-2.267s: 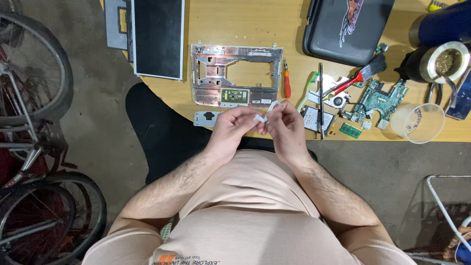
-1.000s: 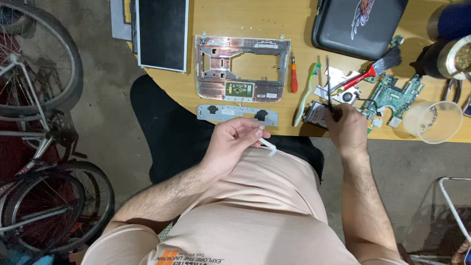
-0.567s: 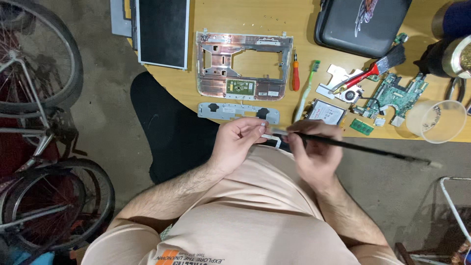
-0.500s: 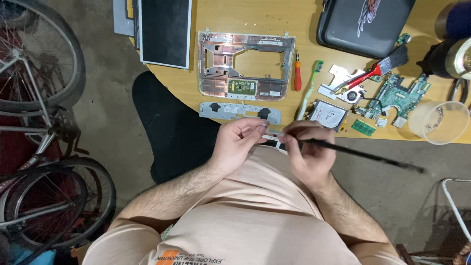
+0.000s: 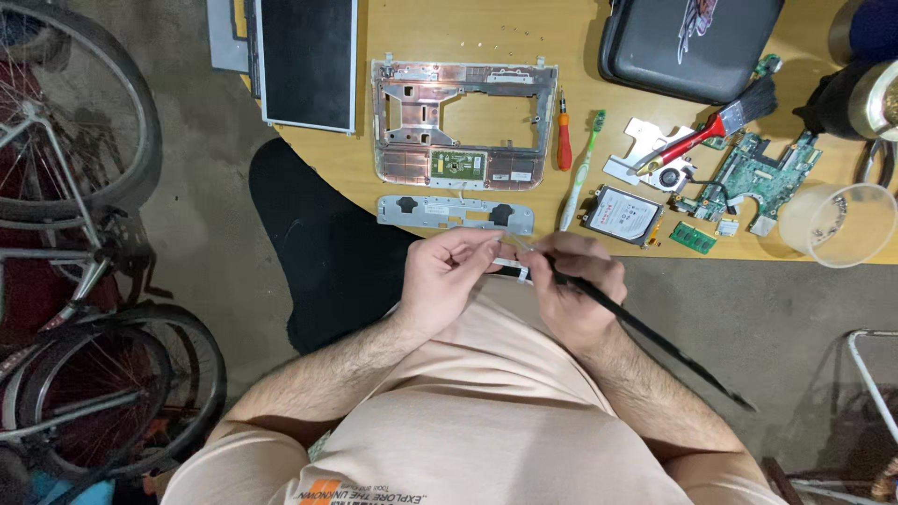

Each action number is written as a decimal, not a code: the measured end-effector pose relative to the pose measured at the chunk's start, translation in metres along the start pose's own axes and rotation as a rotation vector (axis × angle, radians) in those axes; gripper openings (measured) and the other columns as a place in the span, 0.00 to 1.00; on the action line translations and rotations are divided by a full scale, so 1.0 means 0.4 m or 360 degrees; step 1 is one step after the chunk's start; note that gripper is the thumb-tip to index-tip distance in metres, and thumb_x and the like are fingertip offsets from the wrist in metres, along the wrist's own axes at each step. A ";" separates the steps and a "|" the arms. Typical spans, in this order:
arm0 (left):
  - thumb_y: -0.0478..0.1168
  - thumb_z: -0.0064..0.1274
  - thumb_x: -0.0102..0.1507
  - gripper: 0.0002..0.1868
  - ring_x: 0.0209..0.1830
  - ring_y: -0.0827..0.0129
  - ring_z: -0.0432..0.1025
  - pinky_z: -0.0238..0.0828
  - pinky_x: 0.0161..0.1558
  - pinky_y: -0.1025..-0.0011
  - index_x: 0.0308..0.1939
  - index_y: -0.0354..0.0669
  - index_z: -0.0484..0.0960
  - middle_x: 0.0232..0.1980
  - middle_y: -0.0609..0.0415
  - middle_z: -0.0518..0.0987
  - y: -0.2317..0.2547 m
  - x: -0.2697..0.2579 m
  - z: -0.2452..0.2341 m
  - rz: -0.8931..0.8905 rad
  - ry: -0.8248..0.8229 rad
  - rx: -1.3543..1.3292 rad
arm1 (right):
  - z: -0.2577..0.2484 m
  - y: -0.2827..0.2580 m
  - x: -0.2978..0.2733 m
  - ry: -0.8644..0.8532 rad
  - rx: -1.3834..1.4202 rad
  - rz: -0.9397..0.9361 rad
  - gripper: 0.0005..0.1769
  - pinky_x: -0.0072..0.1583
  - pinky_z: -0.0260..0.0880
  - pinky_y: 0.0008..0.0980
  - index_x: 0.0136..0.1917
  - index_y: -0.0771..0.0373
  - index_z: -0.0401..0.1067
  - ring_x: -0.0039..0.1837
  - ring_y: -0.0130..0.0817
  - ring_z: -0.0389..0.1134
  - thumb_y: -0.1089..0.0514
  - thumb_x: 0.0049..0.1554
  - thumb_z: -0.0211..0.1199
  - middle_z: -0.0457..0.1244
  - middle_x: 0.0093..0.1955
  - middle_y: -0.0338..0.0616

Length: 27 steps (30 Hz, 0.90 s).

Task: The person uses a screwdriver to remove screws from a laptop chassis and detaches a metal bracket. They then use a prying tool to separate a ribbon cable connector from the motherboard. The person continues to unscrew and remove components from the laptop frame.

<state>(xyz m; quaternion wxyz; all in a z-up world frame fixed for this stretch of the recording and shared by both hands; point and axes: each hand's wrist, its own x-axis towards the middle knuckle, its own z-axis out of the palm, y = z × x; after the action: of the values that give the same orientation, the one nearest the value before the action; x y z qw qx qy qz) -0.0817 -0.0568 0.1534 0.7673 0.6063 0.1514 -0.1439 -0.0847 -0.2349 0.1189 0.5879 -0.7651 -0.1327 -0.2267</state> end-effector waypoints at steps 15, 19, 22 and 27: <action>0.27 0.56 0.65 0.08 0.40 0.70 0.80 0.85 0.43 0.66 0.46 0.32 0.87 0.39 0.41 0.87 -0.016 -0.007 -0.007 0.0139 0.0055 0.0099 | 0.010 -0.035 -0.025 -0.0105 0.0042 0.0223 0.22 0.35 0.73 0.33 0.26 0.67 0.65 0.39 0.50 0.75 0.66 0.53 0.77 0.72 0.42 0.55; 0.26 0.57 0.65 0.08 0.41 0.69 0.81 0.86 0.43 0.66 0.46 0.33 0.88 0.39 0.41 0.87 -0.008 -0.009 -0.001 0.0190 0.0059 0.0121 | 0.001 -0.041 -0.021 -0.0130 0.0102 0.0218 0.22 0.35 0.73 0.33 0.26 0.68 0.65 0.38 0.53 0.75 0.67 0.53 0.76 0.72 0.42 0.57; 0.26 0.56 0.65 0.08 0.40 0.72 0.80 0.85 0.42 0.67 0.46 0.33 0.88 0.38 0.43 0.87 -0.005 -0.009 0.002 0.0201 0.0068 0.0145 | -0.003 -0.045 -0.017 -0.0156 0.0058 0.0285 0.23 0.37 0.74 0.32 0.24 0.70 0.66 0.39 0.51 0.75 0.66 0.54 0.75 0.71 0.41 0.55; 0.25 0.56 0.65 0.09 0.39 0.71 0.81 0.85 0.42 0.68 0.47 0.34 0.88 0.37 0.43 0.88 -0.009 -0.009 0.003 0.0235 0.0095 0.0127 | 0.004 -0.027 -0.017 -0.0180 0.0069 0.0254 0.23 0.38 0.74 0.33 0.24 0.70 0.66 0.39 0.51 0.75 0.68 0.53 0.76 0.72 0.42 0.55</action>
<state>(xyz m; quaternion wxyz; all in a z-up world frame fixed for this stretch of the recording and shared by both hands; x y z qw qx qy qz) -0.0863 -0.0588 0.1519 0.7463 0.6498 0.1233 -0.0746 -0.0953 -0.2300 0.1243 0.6120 -0.7720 -0.1092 -0.1327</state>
